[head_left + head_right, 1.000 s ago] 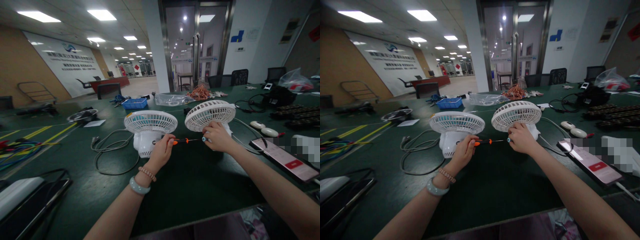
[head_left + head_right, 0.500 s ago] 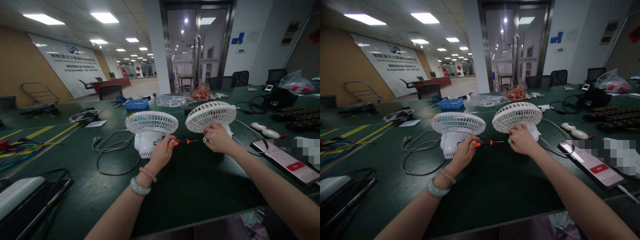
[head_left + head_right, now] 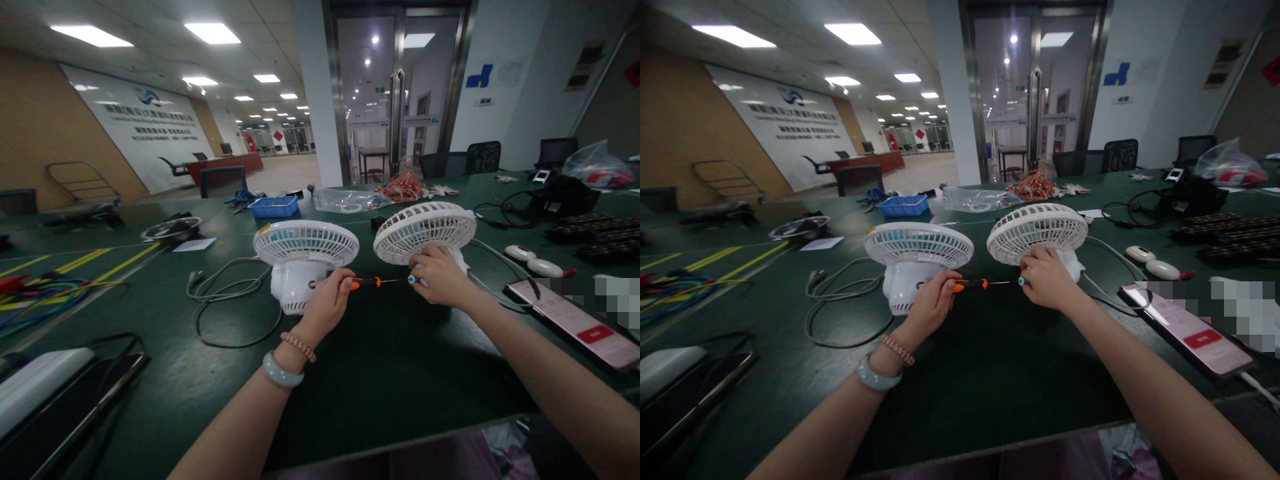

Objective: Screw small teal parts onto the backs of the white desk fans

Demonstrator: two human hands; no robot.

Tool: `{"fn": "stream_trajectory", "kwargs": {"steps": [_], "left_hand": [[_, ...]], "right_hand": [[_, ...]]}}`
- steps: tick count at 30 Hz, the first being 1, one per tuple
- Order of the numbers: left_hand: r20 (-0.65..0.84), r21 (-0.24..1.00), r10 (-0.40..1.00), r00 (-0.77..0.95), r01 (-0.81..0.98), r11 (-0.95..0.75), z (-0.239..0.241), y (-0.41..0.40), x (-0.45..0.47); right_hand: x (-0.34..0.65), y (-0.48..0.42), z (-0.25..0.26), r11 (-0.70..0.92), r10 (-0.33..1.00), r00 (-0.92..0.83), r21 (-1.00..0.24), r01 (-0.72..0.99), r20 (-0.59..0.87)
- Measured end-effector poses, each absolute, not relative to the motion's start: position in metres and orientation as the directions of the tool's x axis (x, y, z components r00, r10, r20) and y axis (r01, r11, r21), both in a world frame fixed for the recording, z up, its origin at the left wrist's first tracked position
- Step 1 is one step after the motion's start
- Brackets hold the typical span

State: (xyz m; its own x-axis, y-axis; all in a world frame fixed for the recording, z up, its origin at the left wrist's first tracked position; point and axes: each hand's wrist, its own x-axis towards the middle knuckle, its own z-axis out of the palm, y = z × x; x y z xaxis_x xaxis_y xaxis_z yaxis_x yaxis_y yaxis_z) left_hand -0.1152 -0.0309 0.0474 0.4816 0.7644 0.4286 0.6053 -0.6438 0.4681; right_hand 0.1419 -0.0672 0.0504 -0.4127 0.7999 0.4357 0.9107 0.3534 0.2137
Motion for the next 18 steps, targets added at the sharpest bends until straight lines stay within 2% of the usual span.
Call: {"fn": "stream_trajectory", "kwargs": {"steps": [18], "left_hand": [[0.476, 0.386, 0.757, 0.447, 0.668, -0.637, 0.0483, -0.0315, -0.1153]], "right_hand": [[0.1413, -0.0677, 0.0524, 0.359, 0.811, -0.410, 0.199, 0.912, 0.417]]}}
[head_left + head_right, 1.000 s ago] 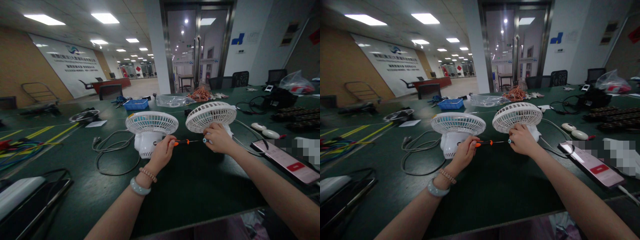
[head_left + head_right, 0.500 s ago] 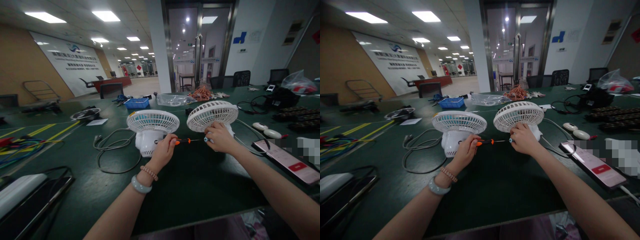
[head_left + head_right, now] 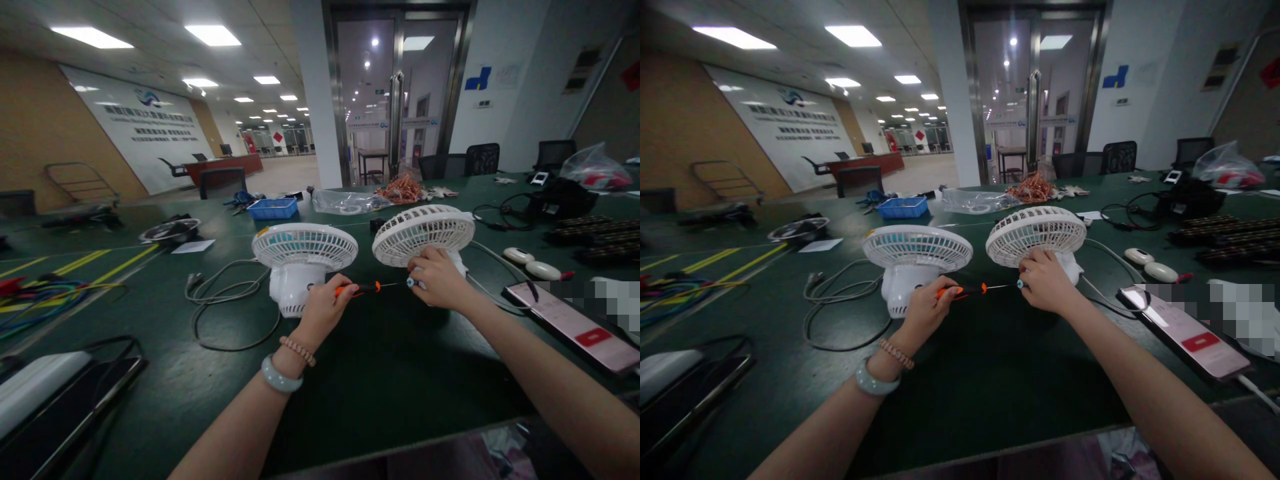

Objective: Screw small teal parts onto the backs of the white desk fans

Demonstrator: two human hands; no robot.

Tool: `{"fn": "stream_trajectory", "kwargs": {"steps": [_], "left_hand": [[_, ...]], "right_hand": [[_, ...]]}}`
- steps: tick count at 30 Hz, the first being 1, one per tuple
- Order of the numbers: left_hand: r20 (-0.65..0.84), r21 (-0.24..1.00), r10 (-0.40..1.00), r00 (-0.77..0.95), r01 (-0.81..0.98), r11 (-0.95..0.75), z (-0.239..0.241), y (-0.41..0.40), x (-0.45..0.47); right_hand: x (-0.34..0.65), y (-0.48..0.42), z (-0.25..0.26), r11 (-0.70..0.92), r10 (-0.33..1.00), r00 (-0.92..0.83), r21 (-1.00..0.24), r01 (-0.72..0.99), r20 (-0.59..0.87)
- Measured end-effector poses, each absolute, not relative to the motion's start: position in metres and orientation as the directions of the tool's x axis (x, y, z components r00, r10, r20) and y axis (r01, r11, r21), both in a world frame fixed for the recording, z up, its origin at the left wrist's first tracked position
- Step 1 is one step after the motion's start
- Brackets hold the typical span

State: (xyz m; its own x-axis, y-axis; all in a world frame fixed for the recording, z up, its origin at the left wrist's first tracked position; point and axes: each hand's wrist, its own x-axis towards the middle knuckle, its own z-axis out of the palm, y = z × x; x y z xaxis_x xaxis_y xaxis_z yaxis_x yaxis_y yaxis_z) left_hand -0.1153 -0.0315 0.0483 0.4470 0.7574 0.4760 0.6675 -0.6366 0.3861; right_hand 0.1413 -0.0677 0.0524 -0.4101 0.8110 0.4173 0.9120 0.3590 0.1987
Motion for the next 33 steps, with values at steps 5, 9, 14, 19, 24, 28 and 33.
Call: {"fn": "stream_trajectory", "kwargs": {"steps": [5, 9, 14, 19, 24, 28, 33], "left_hand": [[0.537, 0.348, 0.712, 0.452, 0.650, -0.675, 0.0488, -0.0316, -0.1146], [0.579, 0.313, 0.673, 0.461, 0.637, -0.705, 0.0501, -0.0327, -0.1142], [0.583, 0.326, 0.670, 0.460, 0.622, -0.712, 0.0494, -0.0327, -0.1136], [0.566, 0.334, 0.679, 0.467, 0.623, -0.707, 0.0485, -0.0317, -0.1128], [0.518, 0.328, 0.704, 0.486, 0.647, -0.688, 0.0497, -0.0333, -0.1116], [0.461, 0.340, 0.747, 0.479, 0.682, -0.648, 0.0510, -0.0364, -0.1111], [0.465, 0.370, 0.726, 0.506, 0.634, -0.679, 0.0528, -0.0403, -0.1142]], "right_hand": [[0.1414, -0.0676, 0.0523, 0.357, 0.812, -0.407, 0.194, 0.914, 0.419], [0.1401, -0.0680, 0.0534, 0.353, 0.811, -0.405, 0.198, 0.914, 0.423], [0.1399, -0.0683, 0.0534, 0.353, 0.808, -0.408, 0.204, 0.913, 0.425], [0.1402, -0.0682, 0.0529, 0.354, 0.811, -0.407, 0.201, 0.913, 0.420], [0.1404, -0.0674, 0.0520, 0.349, 0.813, -0.403, 0.202, 0.915, 0.420], [0.1405, -0.0675, 0.0522, 0.350, 0.816, -0.404, 0.203, 0.915, 0.414], [0.1400, -0.0681, 0.0527, 0.346, 0.817, -0.403, 0.209, 0.915, 0.412]]}}
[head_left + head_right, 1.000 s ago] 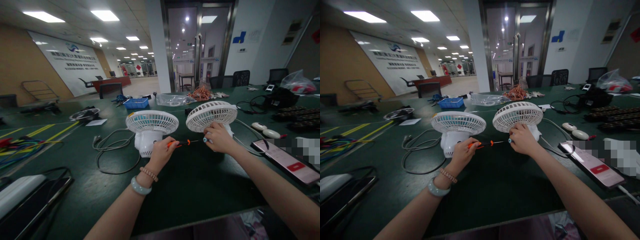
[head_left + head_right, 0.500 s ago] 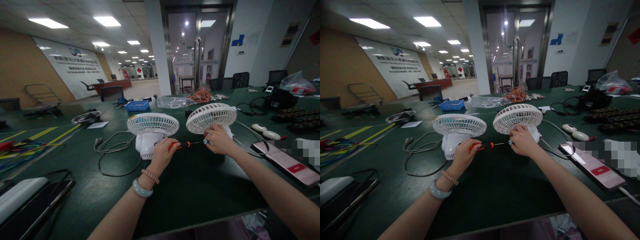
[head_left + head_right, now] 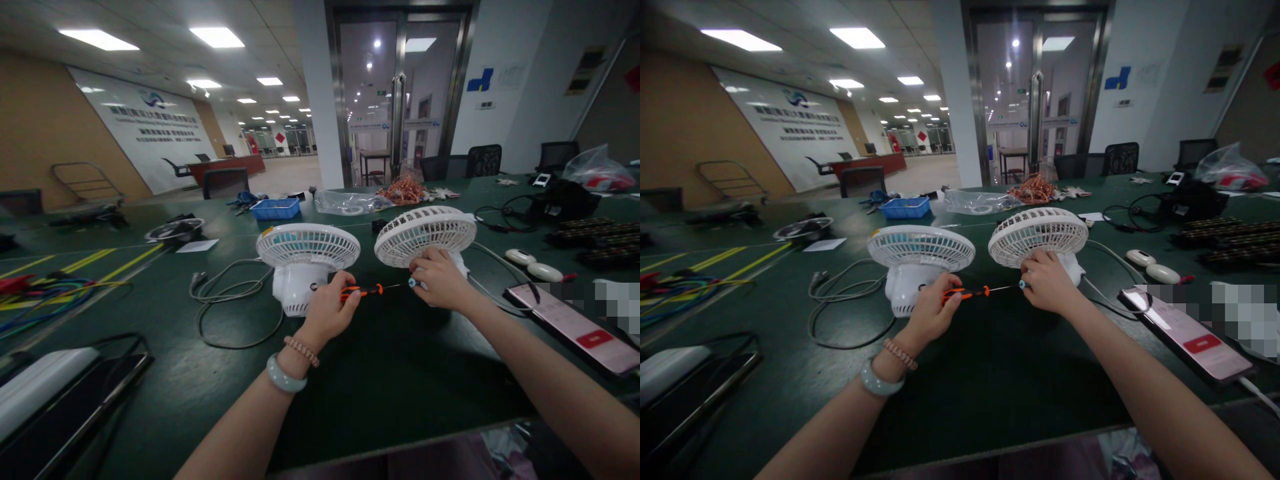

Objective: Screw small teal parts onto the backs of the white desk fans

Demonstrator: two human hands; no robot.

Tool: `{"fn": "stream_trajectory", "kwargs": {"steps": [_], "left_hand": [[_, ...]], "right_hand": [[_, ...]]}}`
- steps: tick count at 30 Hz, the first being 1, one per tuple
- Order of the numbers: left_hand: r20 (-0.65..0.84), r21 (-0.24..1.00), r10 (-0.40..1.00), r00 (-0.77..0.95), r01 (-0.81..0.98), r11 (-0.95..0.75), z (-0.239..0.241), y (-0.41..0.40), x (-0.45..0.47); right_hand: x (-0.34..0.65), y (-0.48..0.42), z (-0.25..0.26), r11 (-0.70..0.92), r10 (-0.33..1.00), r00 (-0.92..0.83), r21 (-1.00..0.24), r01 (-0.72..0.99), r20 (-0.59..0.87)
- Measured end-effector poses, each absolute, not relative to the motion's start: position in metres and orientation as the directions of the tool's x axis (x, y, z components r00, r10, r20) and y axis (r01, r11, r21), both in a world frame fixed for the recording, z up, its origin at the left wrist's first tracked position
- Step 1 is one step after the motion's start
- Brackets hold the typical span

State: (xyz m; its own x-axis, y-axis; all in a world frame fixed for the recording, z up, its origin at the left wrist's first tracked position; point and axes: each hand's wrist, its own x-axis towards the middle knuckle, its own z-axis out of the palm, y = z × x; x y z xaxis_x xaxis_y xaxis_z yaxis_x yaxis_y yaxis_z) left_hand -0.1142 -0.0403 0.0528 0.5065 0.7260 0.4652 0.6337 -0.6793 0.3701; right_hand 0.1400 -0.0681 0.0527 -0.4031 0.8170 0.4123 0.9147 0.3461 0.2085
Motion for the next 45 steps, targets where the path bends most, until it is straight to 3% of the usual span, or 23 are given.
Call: {"fn": "stream_trajectory", "kwargs": {"steps": [14, 22, 36, 45], "left_hand": [[0.477, 0.471, 0.676, 0.561, 0.486, -0.736, 0.0518, -0.0397, -0.1178], [0.455, 0.478, 0.700, 0.550, 0.513, -0.713, 0.0515, -0.0423, -0.1183], [0.504, 0.420, 0.703, 0.501, 0.568, -0.707, 0.0476, -0.0397, -0.1175], [0.556, 0.316, 0.672, 0.489, 0.624, -0.715, 0.0461, -0.0373, -0.1161]], "right_hand": [[0.1412, -0.0680, 0.0521, 0.355, 0.810, -0.408, 0.202, 0.913, 0.420], [0.1424, -0.0665, 0.0510, 0.352, 0.814, -0.406, 0.205, 0.914, 0.415], [0.1424, -0.0659, 0.0505, 0.357, 0.807, -0.413, 0.210, 0.910, 0.421], [0.1421, -0.0658, 0.0493, 0.356, 0.800, -0.416, 0.216, 0.909, 0.433]]}}
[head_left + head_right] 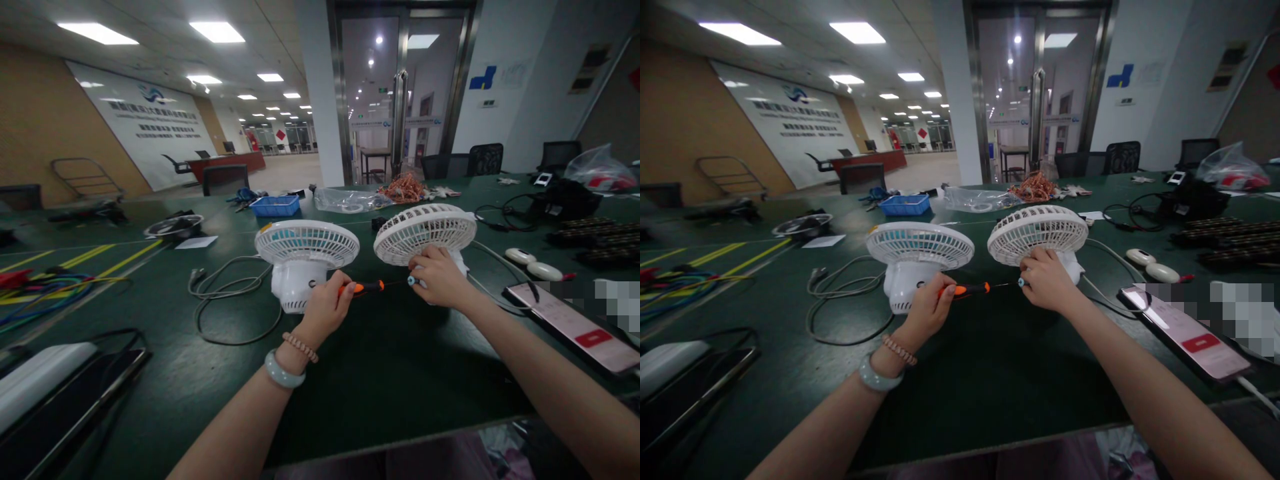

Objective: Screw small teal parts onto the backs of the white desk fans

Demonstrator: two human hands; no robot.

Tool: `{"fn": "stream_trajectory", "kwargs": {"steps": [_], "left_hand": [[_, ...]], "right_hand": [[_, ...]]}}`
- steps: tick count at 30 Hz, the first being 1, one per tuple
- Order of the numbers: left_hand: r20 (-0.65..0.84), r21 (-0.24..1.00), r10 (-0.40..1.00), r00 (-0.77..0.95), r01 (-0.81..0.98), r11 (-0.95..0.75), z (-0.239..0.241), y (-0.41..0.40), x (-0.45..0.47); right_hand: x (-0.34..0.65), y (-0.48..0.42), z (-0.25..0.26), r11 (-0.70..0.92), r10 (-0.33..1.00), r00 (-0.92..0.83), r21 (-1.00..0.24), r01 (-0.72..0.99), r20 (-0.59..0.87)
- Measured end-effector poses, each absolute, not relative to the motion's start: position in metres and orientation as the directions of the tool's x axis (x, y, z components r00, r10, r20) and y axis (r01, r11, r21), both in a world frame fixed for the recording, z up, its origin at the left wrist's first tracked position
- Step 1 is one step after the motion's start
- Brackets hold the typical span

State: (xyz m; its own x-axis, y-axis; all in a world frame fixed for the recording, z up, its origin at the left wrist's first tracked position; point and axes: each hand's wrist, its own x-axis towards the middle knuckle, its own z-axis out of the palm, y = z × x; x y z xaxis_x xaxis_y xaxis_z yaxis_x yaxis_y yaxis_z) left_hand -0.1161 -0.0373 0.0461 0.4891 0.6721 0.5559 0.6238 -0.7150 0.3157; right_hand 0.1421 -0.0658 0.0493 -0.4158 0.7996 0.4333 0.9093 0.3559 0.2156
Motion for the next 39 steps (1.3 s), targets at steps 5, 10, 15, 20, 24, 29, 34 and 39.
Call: {"fn": "stream_trajectory", "kwargs": {"steps": [5, 10, 15, 20, 24, 29, 34, 39], "left_hand": [[0.624, 0.259, 0.611, 0.487, 0.608, -0.750, 0.0457, -0.0361, -0.1154], [0.648, 0.254, 0.591, 0.481, 0.595, -0.763, 0.0443, -0.0340, -0.1153], [0.638, 0.269, 0.601, 0.481, 0.591, -0.760, 0.0450, -0.0342, -0.1142], [0.585, 0.320, 0.641, 0.497, 0.584, -0.746, 0.0459, -0.0366, -0.1144], [0.569, 0.366, 0.635, 0.523, 0.530, -0.765, 0.0439, -0.0367, -0.1176], [0.554, 0.413, 0.629, 0.544, 0.476, -0.776, 0.0422, -0.0360, -0.1206], [0.540, 0.404, 0.656, 0.527, 0.522, -0.751, 0.0431, -0.0379, -0.1190], [0.550, 0.378, 0.660, 0.511, 0.553, -0.743, 0.0446, -0.0404, -0.1173]], "right_hand": [[0.1422, -0.0663, 0.0498, 0.354, 0.799, -0.415, 0.217, 0.910, 0.434], [0.1429, -0.0664, 0.0499, 0.352, 0.802, -0.413, 0.217, 0.911, 0.431], [0.1416, -0.0675, 0.0517, 0.357, 0.806, -0.414, 0.210, 0.910, 0.422], [0.1411, -0.0684, 0.0524, 0.352, 0.810, -0.410, 0.213, 0.912, 0.419], [0.1409, -0.0690, 0.0531, 0.348, 0.814, -0.405, 0.210, 0.914, 0.415], [0.1418, -0.0692, 0.0536, 0.367, 0.807, -0.416, 0.197, 0.909, 0.419], [0.1440, -0.0691, 0.0529, 0.413, 0.783, -0.456, 0.195, 0.890, 0.423], [0.1438, -0.0687, 0.0516, 0.432, 0.779, -0.473, 0.194, 0.881, 0.412]]}}
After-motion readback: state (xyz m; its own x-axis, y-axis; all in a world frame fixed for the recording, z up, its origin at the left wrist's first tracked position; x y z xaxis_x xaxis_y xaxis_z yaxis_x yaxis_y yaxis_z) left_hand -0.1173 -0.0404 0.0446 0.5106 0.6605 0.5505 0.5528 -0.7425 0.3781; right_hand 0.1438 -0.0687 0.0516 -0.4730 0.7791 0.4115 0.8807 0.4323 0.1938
